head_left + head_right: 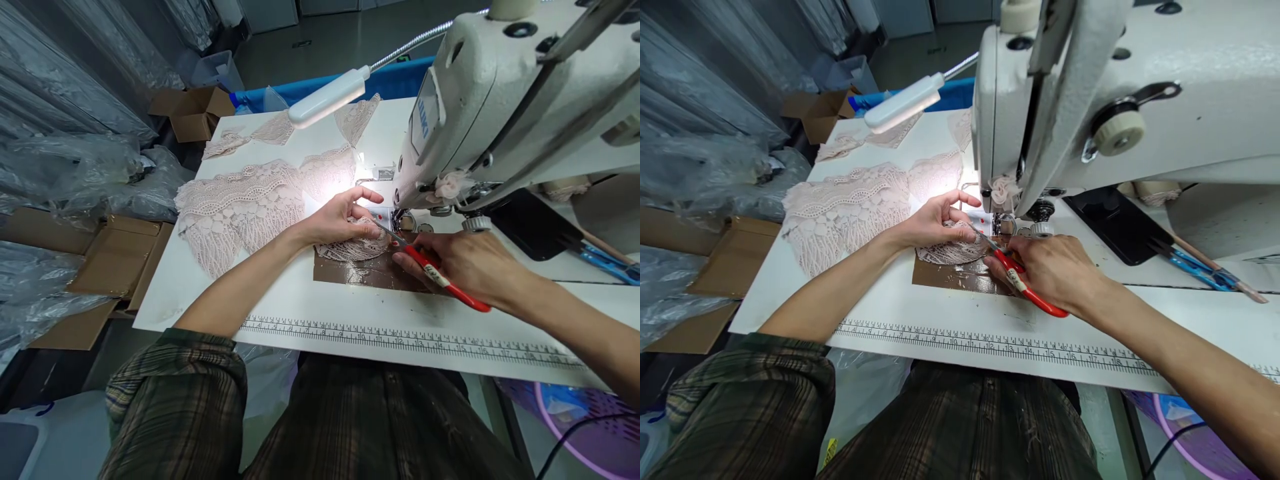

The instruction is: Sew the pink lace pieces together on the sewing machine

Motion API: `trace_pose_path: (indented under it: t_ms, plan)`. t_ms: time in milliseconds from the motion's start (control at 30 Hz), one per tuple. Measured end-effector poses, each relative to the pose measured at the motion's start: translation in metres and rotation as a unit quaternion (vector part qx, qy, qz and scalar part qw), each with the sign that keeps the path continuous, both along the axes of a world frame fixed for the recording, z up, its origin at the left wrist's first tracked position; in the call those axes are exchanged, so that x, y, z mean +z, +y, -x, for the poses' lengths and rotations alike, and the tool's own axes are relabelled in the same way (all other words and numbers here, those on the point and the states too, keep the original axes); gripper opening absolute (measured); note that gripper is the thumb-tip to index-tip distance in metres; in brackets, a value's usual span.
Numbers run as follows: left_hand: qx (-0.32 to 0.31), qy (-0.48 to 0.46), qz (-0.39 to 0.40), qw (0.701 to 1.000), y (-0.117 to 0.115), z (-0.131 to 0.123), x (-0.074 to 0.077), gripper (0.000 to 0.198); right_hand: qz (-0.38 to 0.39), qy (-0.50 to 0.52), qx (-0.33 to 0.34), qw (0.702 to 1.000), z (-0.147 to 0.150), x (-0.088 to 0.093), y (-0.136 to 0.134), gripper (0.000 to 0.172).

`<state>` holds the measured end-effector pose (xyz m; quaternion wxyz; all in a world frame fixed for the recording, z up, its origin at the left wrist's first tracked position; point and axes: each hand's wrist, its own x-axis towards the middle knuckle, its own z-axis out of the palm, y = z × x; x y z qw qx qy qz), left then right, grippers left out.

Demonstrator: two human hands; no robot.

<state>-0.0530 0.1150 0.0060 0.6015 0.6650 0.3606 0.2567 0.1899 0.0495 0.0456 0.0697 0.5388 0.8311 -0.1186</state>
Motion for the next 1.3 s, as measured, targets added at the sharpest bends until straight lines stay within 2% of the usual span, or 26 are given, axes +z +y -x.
trace_pose_path:
  t_ms: [133,233,400,533,900,1067,1200,1300]
  plan:
    - [-0.066,0.021,0.004,0.998,0.007,0.011,0.007,0.081,-0.029,-0.042,-0.015,0.999,-0.014,0.007,-0.002,0.070]
    - [-0.103,0.043,-0.006,0.994,0.013,0.023,0.014,0.077,-0.041,-0.028,-0.046,0.998,-0.028,0.003,-0.010,0.067]
    - [-0.081,0.067,-0.004,0.994,0.017,0.032,0.018,0.071,-0.051,-0.055,-0.145,0.987,-0.042,-0.014,-0.027,0.064]
    - [-0.054,0.079,0.009,0.995,0.016,0.032,0.018,0.074,-0.068,-0.050,-0.175,0.981,-0.044,-0.022,-0.031,0.063]
    - [-0.038,0.099,-0.006,0.994,0.007,0.026,0.021,0.071,-0.080,-0.001,-0.155,0.985,-0.056,-0.025,-0.031,0.063]
    - [-0.040,0.116,-0.031,0.992,0.004,0.028,0.024,0.071,-0.097,-0.035,-0.133,0.986,-0.053,-0.029,-0.035,0.059]
    - [-0.040,0.149,-0.083,0.985,0.006,0.044,0.032,0.071,-0.098,-0.031,-0.133,0.986,-0.057,-0.034,-0.035,0.059]
    - [-0.004,0.206,-0.175,0.963,0.006,0.056,0.045,0.064,-0.104,-0.021,-0.126,0.986,-0.063,-0.038,-0.036,0.060]
